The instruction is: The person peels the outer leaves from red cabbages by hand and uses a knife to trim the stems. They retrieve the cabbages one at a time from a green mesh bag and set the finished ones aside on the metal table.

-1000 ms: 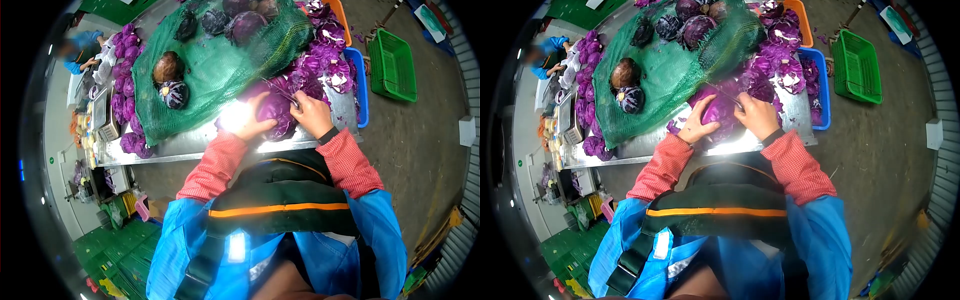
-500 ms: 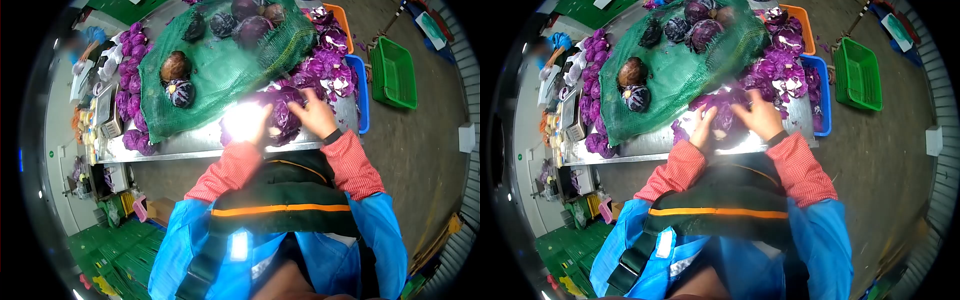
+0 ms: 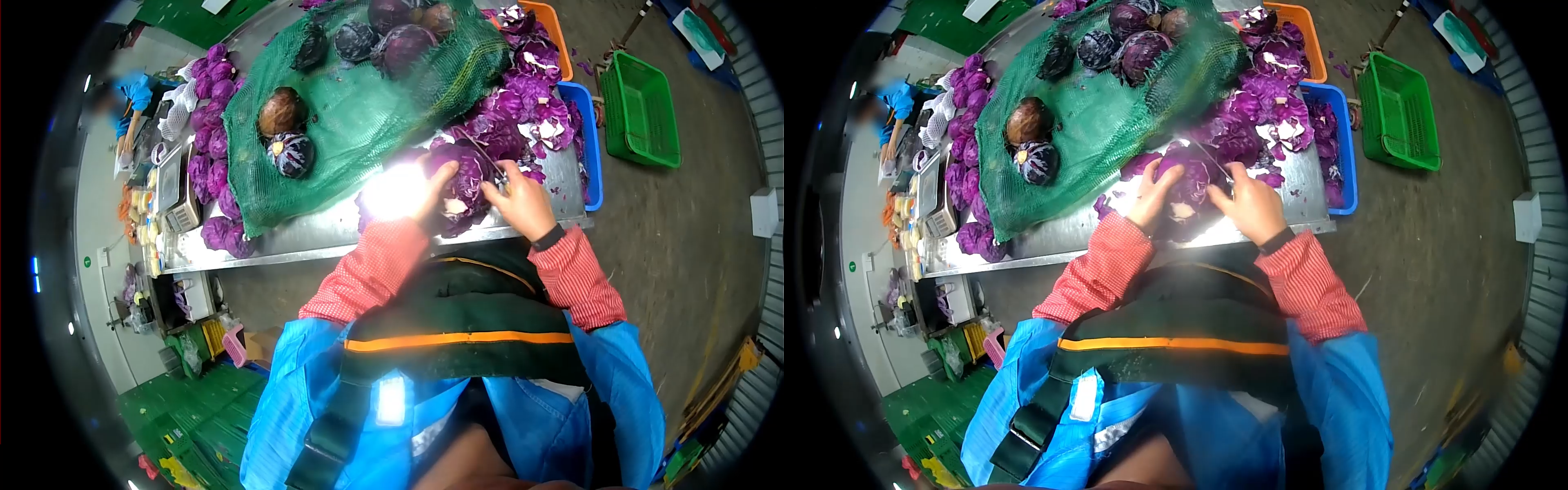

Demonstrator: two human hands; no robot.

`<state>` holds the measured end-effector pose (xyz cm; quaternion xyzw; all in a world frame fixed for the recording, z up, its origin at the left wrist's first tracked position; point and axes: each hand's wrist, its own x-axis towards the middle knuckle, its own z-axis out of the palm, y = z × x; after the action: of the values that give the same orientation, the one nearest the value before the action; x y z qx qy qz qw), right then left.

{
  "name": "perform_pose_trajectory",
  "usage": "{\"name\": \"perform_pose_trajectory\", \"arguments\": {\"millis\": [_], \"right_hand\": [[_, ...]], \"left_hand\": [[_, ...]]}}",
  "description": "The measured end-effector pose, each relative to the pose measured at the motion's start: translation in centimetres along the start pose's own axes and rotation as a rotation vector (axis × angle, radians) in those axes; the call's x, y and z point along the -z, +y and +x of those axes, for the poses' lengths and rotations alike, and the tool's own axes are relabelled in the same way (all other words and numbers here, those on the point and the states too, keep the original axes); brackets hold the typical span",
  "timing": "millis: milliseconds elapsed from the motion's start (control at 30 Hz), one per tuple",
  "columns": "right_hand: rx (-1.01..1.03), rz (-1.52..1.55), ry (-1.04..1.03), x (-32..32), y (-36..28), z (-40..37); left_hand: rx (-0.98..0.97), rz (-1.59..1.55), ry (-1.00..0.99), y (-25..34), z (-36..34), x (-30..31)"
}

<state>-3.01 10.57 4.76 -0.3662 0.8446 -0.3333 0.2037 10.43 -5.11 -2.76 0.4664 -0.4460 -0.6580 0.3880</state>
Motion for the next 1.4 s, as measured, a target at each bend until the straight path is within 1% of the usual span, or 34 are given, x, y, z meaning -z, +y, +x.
{"name": "perform_pose_trajectory", "arguments": {"millis": [67, 100, 200, 233, 333, 367, 400, 467, 500, 567, 600, 633, 667, 733, 767, 800, 867, 933, 967, 1000, 1067, 1100, 1167, 1200, 1300, 1400], "right_hand": [[0.06, -0.009, 0.078, -0.1, 1.1, -1.0], [0.143, -0.006, 0.135, 0.3, 0.8, -1.8], [0.291, -0.243, 0.13, 0.9, 0.3, -5.1], [0.338, -0.336, 0.157, 0.7, 0.8, -5.9], [0.162, -0.471, 0.237, 0.4, 3.5, -6.6], [0.114, -0.398, 0.296, 0.1, 4.8, -6.3], [-0.087, -0.228, 0.275, -0.2, 6.9, -5.6], [-0.2, -0.042, 0.462, 1.0, 10.8, -2.9], [-0.225, -0.032, 0.372, 1.8, 9.5, -2.5], [-0.279, -0.007, 0.182, 3.0, 4.1, -2.0], [-0.197, -0.043, 0.111, 2.3, 2.6, -1.9], [-0.104, -0.059, 0.117, 1.8, -0.1, -1.9], [0.016, -0.204, 0.186, 0.4, -0.8, -1.4], [0.076, -0.202, 0.166, -0.5, 0.0, 0.3], [0.18, 0.034, 0.191, -1.1, 1.8, 1.1], [0.039, 0.108, 0.102, -0.1, 1.9, 1.4], [0.037, -0.076, 0.181, 0.1, 3.5, 2.5], [-0.044, -0.134, 0.294, -0.7, 5.9, 4.1], [-0.112, -0.081, 0.316, -0.9, 7.3, 5.1], [-0.156, -0.127, 0.304, -0.3, 6.9, 5.8], [-0.102, 0.127, 0.23, 0.1, 5.9, 5.6], [-0.052, 0.08, 0.143, 1.1, 2.7, 4.4], [0.271, -0.079, 0.185, 0.4, -0.8, 2.2], [0.187, -0.276, 0.014, 0.9, -2.9, 1.5], [0.427, -0.144, 0.18, -2.1, -0.1, 2.8], [0.556, -0.17, 0.405, -2.0, 0.9, 3.9]], "left_hand": [[-0.029, 0.0, 0.054, -0.1, 0.0, -0.1], [-0.031, -0.002, 0.068, -0.2, 0.2, -0.1], [-0.041, 0.0, 0.095, -0.2, 0.7, -0.4], [-0.041, 0.0, 0.1, -0.2, 0.7, -0.5], [-0.048, -0.003, 0.121, -0.5, 0.7, -1.0], [-0.049, -0.003, 0.133, -0.5, 0.6, -1.1], [-0.051, -0.001, 0.137, -0.6, 0.5, -1.1], [-0.052, -0.001, 0.145, -0.6, 0.4, -1.3], [-0.055, -0.002, 0.144, -0.7, 0.4, -1.4], [-0.057, 0.0, 0.147, -0.6, 0.4, -1.4], [-0.056, -0.001, 0.148, -0.7, 0.3, -1.5], [-0.055, 0.001, 0.144, -0.7, 0.2, -1.5], [-0.056, 0.0, 0.145, -0.6, 0.2, -1.4], [-0.054, -0.005, 0.139, -0.6, 0.1, -1.2], [-0.051, -0.003, 0.138, -0.5, 0.1, -1.0], [-0.051, -0.005, 0.138, -0.4, 0.1, -0.9], [-0.039, -0.017, 0.143, -0.3, 0.3, -0.7], [-0.026, -0.016, 0.138, -0.1, 0.5, -0.5], [-0.023, -0.014, 0.134, 0.1, 0.6, -0.4], [-0.024, -0.02, 0.139, 0.1, 0.7, -0.4], [-0.025, -0.022, 0.149, 0.1, 0.7, -0.3], [-0.021, -0.022, 0.156, 0.0, 0.7, -0.3], [-0.022, -0.025, 0.161, 0.0, 0.5, -0.4], [-0.019, -0.029, 0.158, 0.0, 0.5, -0.5], [-0.009, -0.04, 0.159, 0.1, 0.7, -0.4], [0.02, -0.047, 0.143, 0.4, 0.8, 0.0]]}}
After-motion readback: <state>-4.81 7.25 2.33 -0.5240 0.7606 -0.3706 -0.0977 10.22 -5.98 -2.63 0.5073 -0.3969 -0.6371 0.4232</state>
